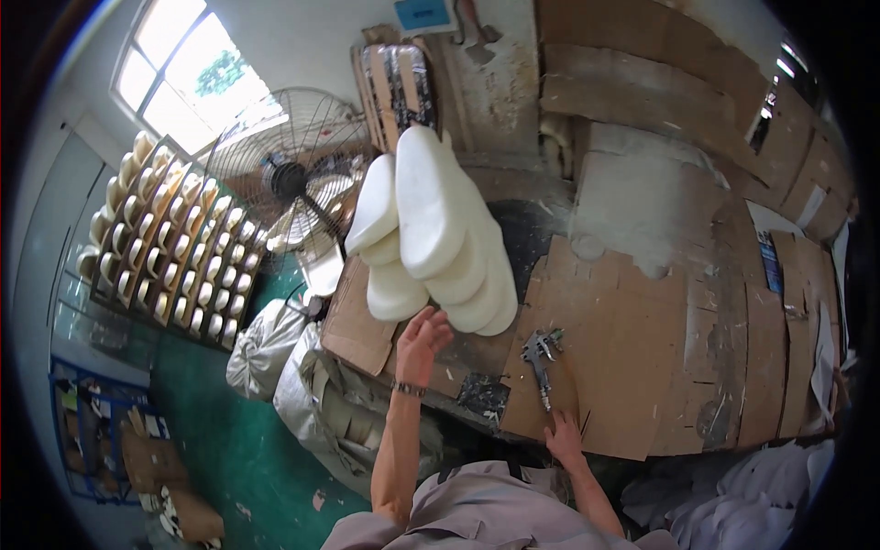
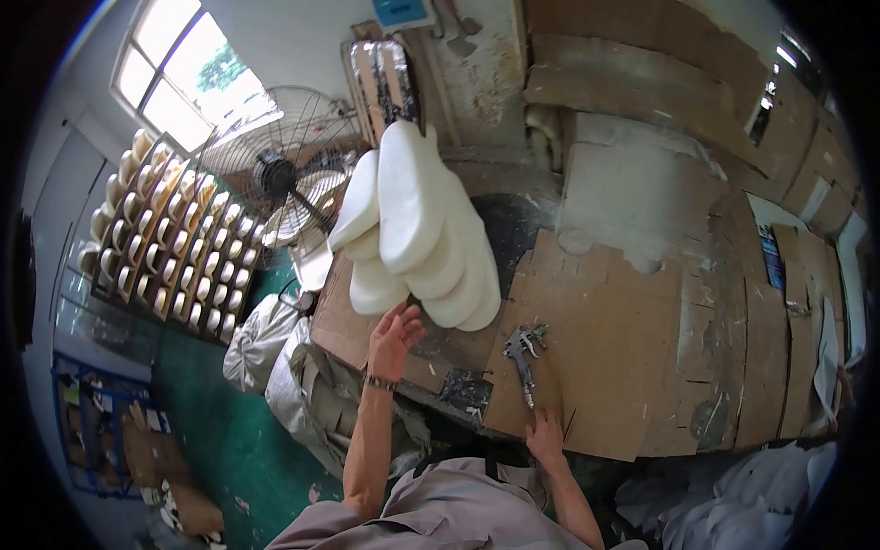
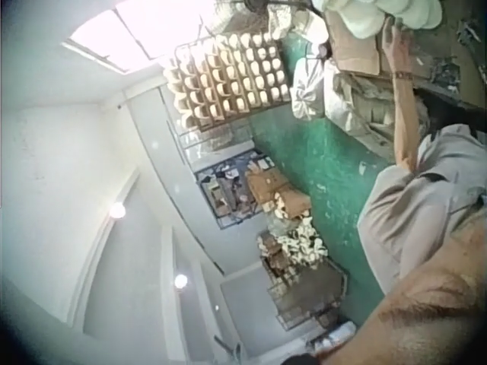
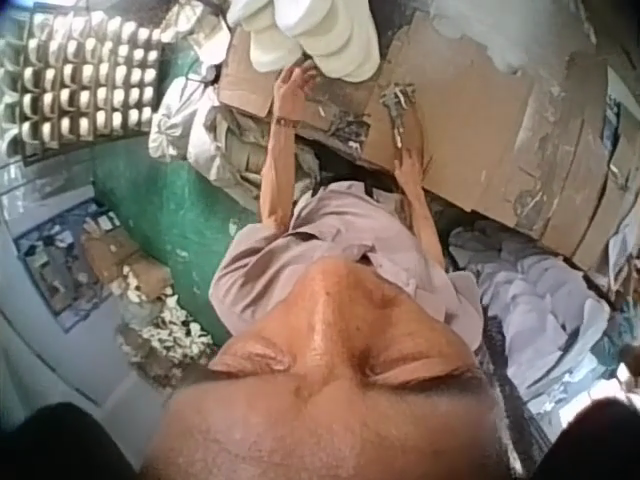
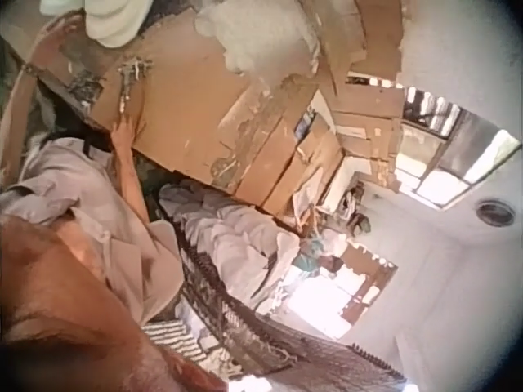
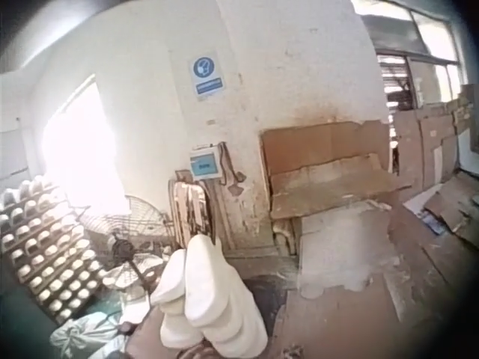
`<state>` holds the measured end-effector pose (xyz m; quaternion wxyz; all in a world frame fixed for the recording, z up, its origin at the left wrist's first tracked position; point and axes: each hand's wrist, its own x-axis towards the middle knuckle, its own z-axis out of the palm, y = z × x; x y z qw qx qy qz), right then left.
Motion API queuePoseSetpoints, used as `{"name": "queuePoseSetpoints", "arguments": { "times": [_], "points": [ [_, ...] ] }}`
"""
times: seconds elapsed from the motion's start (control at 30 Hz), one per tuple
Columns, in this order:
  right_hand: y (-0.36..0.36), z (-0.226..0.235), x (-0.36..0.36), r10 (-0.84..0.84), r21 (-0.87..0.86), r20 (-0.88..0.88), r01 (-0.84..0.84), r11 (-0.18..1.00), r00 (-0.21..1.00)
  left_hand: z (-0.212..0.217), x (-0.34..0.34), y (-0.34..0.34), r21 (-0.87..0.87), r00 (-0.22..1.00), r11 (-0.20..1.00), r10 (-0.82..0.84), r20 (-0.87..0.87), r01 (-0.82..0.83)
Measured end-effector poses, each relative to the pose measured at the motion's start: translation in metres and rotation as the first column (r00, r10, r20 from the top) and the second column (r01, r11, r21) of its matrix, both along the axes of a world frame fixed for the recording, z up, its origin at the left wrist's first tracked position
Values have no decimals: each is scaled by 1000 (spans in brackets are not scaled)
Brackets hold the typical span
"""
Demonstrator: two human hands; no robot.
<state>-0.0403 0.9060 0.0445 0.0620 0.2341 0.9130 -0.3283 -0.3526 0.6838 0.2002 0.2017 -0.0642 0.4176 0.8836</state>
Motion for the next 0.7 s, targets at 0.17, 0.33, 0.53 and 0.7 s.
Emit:
{"name": "queuePoseSetpoints", "arguments": {
  "times": [0.17,0.33,0.53,0.7],
  "points": [
    [11,-12,-48,-56,83,191,41,996,980,140,81,-36,-366,729,925,-319,-606,101],
    [11,-32,-101,-65,177,198,30,984,978,266,114,-38,-560,-104,801,-588,-802,-210],
    [6,-40,-106,-57,127,186,33,991,981,281,131,-28,-696,22,574,-764,-644,-431],
    [11,-39,-110,-282,-400,-120,213,891,952,259,114,-24,-518,4,806,-540,-842,-288]
  ]
}}
